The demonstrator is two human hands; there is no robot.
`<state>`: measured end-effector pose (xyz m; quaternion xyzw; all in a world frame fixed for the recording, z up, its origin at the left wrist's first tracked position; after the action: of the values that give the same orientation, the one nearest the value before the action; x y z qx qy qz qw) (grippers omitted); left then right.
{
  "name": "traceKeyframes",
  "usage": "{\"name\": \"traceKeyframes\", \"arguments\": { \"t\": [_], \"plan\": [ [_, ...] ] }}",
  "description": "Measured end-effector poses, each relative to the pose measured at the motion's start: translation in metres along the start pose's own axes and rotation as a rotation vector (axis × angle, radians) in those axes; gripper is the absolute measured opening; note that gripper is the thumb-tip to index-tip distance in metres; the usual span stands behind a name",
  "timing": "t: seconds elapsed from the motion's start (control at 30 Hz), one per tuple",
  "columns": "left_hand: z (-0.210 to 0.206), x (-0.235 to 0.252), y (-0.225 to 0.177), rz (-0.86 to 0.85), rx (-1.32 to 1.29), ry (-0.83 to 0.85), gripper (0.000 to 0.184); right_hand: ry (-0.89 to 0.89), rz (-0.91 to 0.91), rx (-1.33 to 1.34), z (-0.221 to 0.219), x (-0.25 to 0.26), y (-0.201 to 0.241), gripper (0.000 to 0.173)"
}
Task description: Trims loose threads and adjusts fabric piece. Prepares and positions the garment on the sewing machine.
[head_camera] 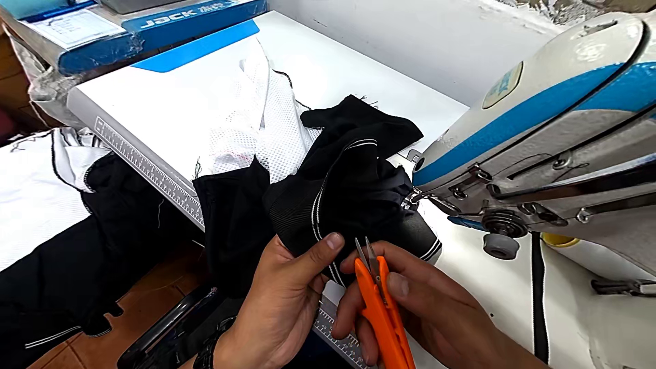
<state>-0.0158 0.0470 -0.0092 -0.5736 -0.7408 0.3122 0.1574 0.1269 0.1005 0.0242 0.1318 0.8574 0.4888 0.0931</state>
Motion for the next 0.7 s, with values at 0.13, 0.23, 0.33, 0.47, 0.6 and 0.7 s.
{"name": "traceKeyframes", "arguments": {
  "t": [0.13,0.23,0.33,0.47,0.6,0.7],
  "plan": [
    [-0.0002,-0.0005,-0.0002,0.002,-0.002,-0.006,0.029,-0.010,-0.002,0.033,0.0000,-0.0007,-0.0007,0.039],
    [-0.0004,-0.0004,-0.0003,0.002,-0.002,-0.008,0.030,-0.023,-0.002,0.062,0.0002,-0.0008,-0.0009,0.038],
    [-0.0005,-0.0009,-0.0001,0.002,0.005,-0.011,0.030,-0.031,-0.011,0.090,0.0008,0.0000,-0.0008,0.037],
    [-0.0007,-0.0012,0.0003,0.034,-0.001,-0.003,0.025,-0.003,0.048,0.046,0.0026,0.0020,-0.0041,0.032],
    [0.0001,-0.0007,0.0000,0.018,-0.008,-0.011,0.028,0.002,0.011,0.051,0.0021,0.0009,-0.0022,0.035],
    [-0.0006,-0.0002,-0.0001,0.001,-0.002,-0.020,0.029,0.002,-0.012,0.057,0.0023,-0.0001,-0.0002,0.036]
  ]
}}
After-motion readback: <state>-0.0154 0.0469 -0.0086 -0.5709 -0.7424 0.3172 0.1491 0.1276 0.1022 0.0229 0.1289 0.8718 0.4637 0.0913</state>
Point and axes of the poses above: each hand's wrist, its own x-axis towards the middle knuckle, its own z-axis out of the back of the hand, y = z × x, the point moved 5 cm from there along x, towards the middle knuckle, and after that the axes turned 5 degrees about x, right-handed, at the moved point
